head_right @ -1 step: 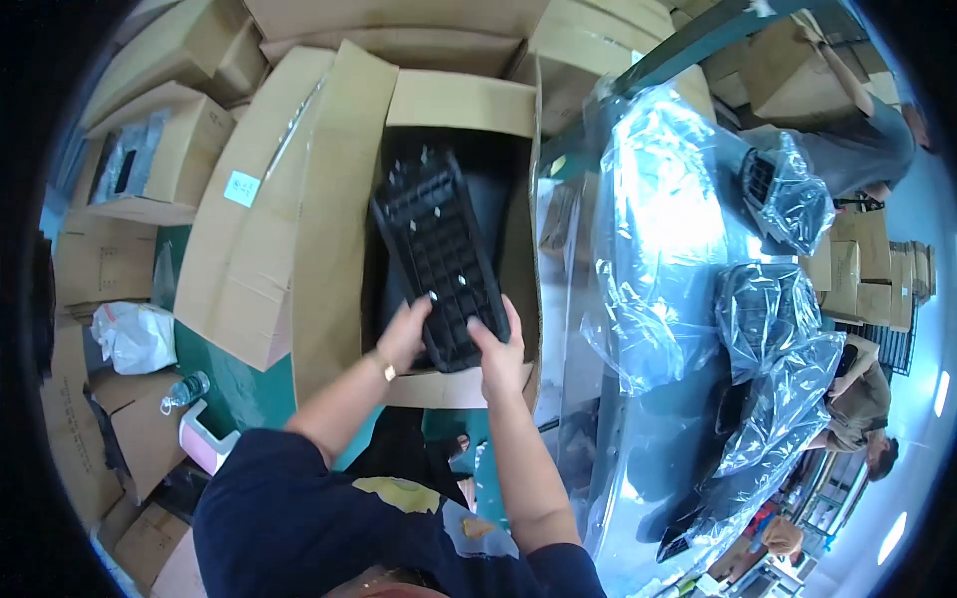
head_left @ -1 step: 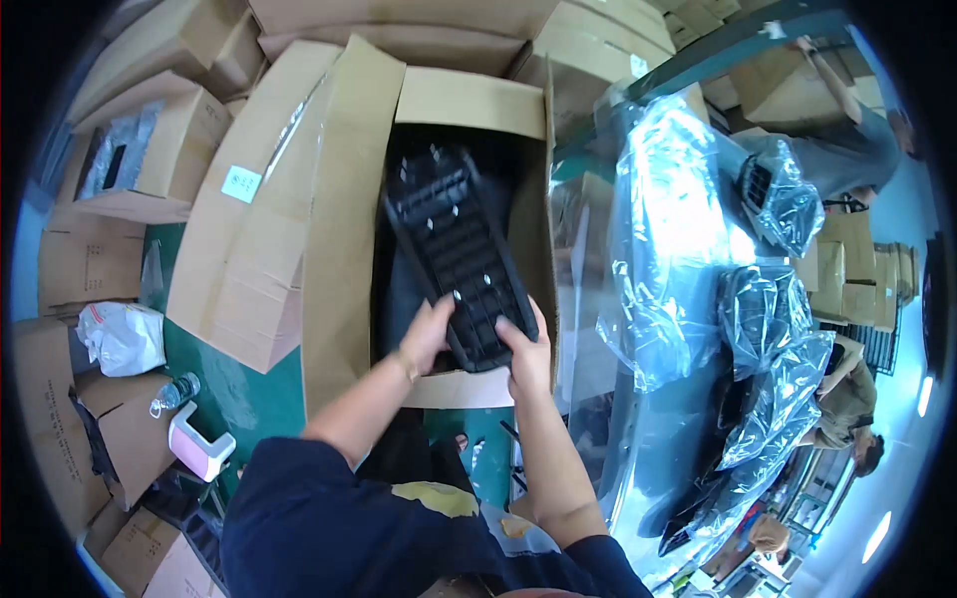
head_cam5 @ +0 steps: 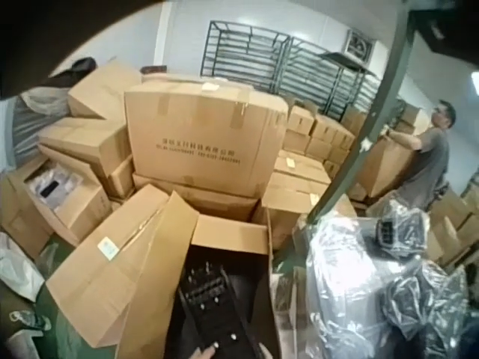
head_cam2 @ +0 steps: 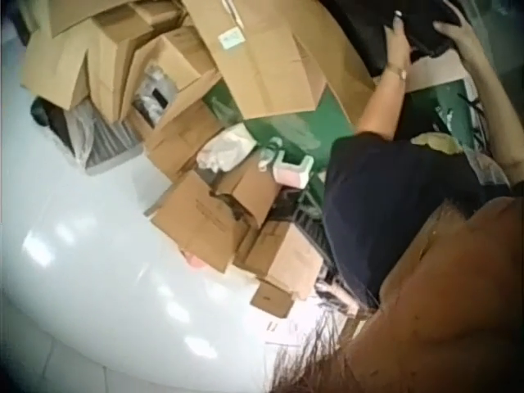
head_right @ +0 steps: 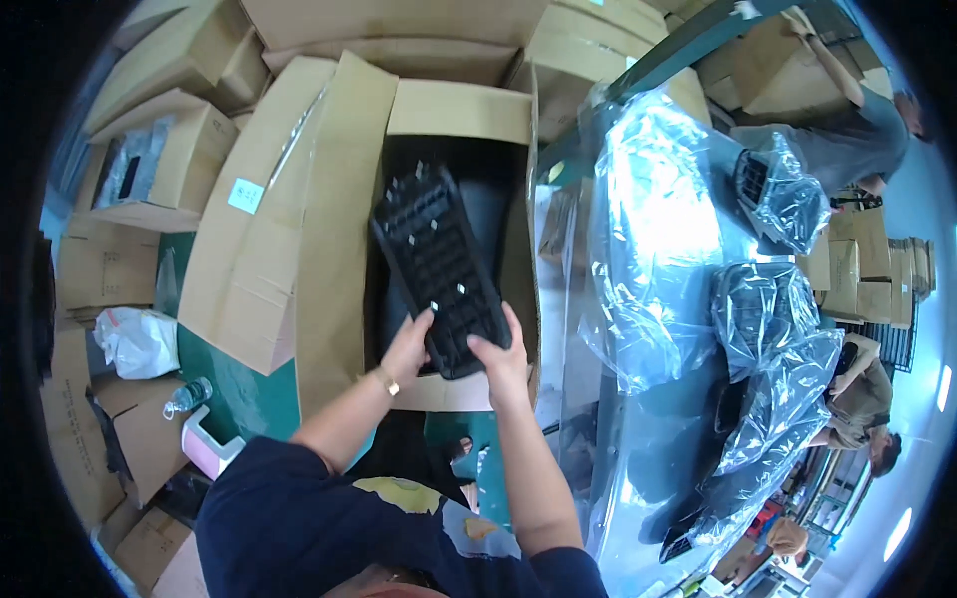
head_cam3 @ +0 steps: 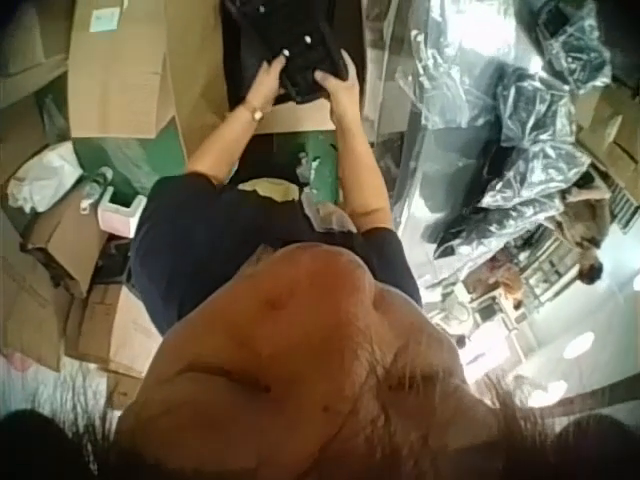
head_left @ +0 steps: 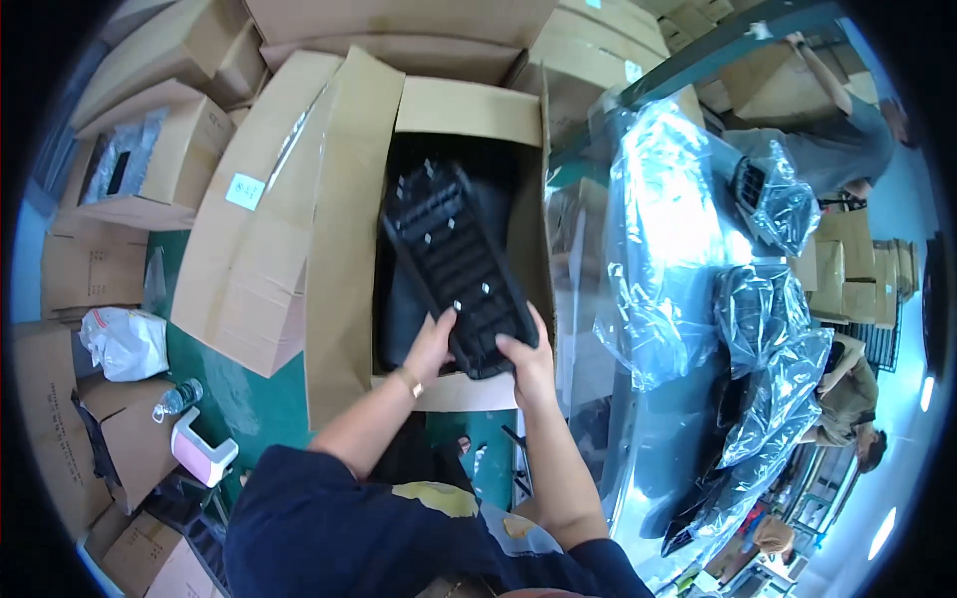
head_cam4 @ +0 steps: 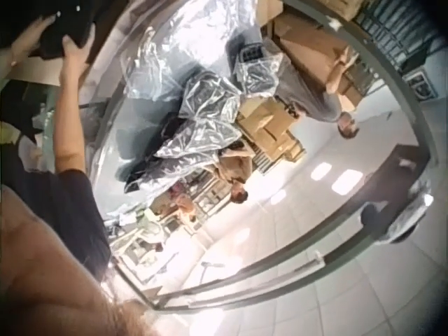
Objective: Opening cardboard boxes and placing bicycle seats into individual plastic bags before organizing them on a table.
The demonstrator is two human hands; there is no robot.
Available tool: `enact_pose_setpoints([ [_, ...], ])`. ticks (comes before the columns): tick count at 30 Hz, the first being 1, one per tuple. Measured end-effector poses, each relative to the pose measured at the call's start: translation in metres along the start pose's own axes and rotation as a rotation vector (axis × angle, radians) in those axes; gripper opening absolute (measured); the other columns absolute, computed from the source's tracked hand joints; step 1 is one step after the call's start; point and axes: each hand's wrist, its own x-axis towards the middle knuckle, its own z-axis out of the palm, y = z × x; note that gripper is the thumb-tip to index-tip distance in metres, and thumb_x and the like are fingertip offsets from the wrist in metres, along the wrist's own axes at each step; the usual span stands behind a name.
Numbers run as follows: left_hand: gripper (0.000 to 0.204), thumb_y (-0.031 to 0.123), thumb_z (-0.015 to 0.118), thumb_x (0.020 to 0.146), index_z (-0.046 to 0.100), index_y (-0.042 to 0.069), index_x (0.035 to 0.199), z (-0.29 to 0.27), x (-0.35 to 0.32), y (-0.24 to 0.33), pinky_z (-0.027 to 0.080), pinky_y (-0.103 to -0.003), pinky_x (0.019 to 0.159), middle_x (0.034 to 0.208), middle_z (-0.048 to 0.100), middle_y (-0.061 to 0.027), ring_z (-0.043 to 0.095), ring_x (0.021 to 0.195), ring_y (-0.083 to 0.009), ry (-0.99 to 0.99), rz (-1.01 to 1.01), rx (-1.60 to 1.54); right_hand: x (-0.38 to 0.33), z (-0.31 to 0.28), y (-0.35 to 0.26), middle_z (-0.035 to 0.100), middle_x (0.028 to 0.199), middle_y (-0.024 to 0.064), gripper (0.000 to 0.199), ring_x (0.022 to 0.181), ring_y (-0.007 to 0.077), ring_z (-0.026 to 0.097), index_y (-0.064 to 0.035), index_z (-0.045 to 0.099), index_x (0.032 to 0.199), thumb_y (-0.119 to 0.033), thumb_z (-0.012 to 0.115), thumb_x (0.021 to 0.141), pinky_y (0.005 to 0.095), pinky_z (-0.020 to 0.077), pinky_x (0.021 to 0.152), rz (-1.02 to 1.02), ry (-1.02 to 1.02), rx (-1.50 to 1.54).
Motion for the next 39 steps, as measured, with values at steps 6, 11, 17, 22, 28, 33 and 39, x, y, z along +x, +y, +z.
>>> enact_pose_setpoints([
  [6,0.091,0.073,0.043,0.080,0.030,0.007,0.142,-0.036,-0.054,0.005,0.025,-0.049,0.109,0.144,0.036,-0.0126,0.034,0.133,-0.0299,-0.426,-0.056,-0.875,-0.154,-0.069,-0.036,0.048,0.130,0.0146,0.079,0.121,0.0242,0.047,-0.0029,0.035,0.138,0.013,0.055,0.063,0.0334,0.0340,0.103,0.094,-0.068,-0.065],
  [11,0.075,0.062,0.050,0.084,0.048,0.002,0.129,-0.009,-0.061,0.057,0.042,-0.047,0.099,0.126,0.054,-0.0182,0.054,0.114,-0.0326,-0.406,0.031,-0.702,-0.295,-0.157,-0.051,0.050,0.129,0.0130,0.083,0.119,0.0232,0.049,-0.0026,0.036,0.138,0.015,0.058,0.061,0.0329,0.0366,0.101,0.067,0.111,-0.118],
  [17,0.025,0.018,0.063,0.081,0.065,-0.001,0.096,0.118,-0.096,0.058,0.055,-0.039,0.079,0.092,0.069,-0.0140,0.068,0.083,-0.0259,-0.542,-0.153,-0.345,-0.379,-0.238,0.029,0.055,0.123,0.0110,0.075,0.113,0.0200,0.053,-0.0049,0.045,0.134,0.014,0.063,0.063,0.0301,0.0394,0.098,0.028,0.575,-0.652],
  [22,0.051,0.018,0.062,0.079,0.050,-0.001,0.125,0.180,-0.120,-0.016,0.043,-0.050,0.097,0.119,0.058,-0.0197,0.057,0.110,-0.0335,-1.189,-0.129,-0.394,-0.433,-0.299,0.085,0.059,0.116,0.0162,0.065,0.108,0.0257,0.056,-0.0032,0.049,0.127,0.012,0.057,0.064,0.0330,0.0405,0.097,-0.366,1.008,-0.818],
  [28,0.051,0.032,0.051,0.090,0.040,0.008,0.134,0.236,-0.122,-0.095,0.035,-0.055,0.102,0.122,0.053,-0.0227,0.051,0.115,-0.0368,-1.332,-0.309,-0.371,-0.497,-0.339,0.104,0.060,0.112,0.0189,0.063,0.104,0.0315,0.058,-0.0057,0.046,0.129,0.010,0.053,0.068,0.0371,0.0426,0.092,-0.482,1.302,-0.859],
  [33,0.048,0.021,0.061,0.076,0.056,-0.003,0.116,0.260,-0.193,-0.117,0.037,-0.048,0.103,0.120,0.057,-0.0200,0.055,0.113,-0.0315,-1.393,-0.305,-0.388,-0.539,-0.371,0.112,0.060,0.113,0.0189,0.070,0.105,0.0310,0.059,-0.0070,0.046,0.130,0.014,0.050,0.064,0.0368,0.0435,0.092,-0.341,1.222,-0.880],
  [39,0.039,0.019,0.053,0.076,0.058,-0.004,0.107,0.256,-0.241,-0.174,0.044,-0.046,0.096,0.107,0.064,-0.0177,0.061,0.099,-0.0322,-0.537,-0.469,-0.085,-0.554,-0.373,0.036,0.054,0.125,0.0142,0.071,0.120,0.0216,0.049,-0.0048,0.046,0.133,0.004,0.060,0.063,0.0327,0.0359,0.101,-0.291,0.494,-0.555],
])
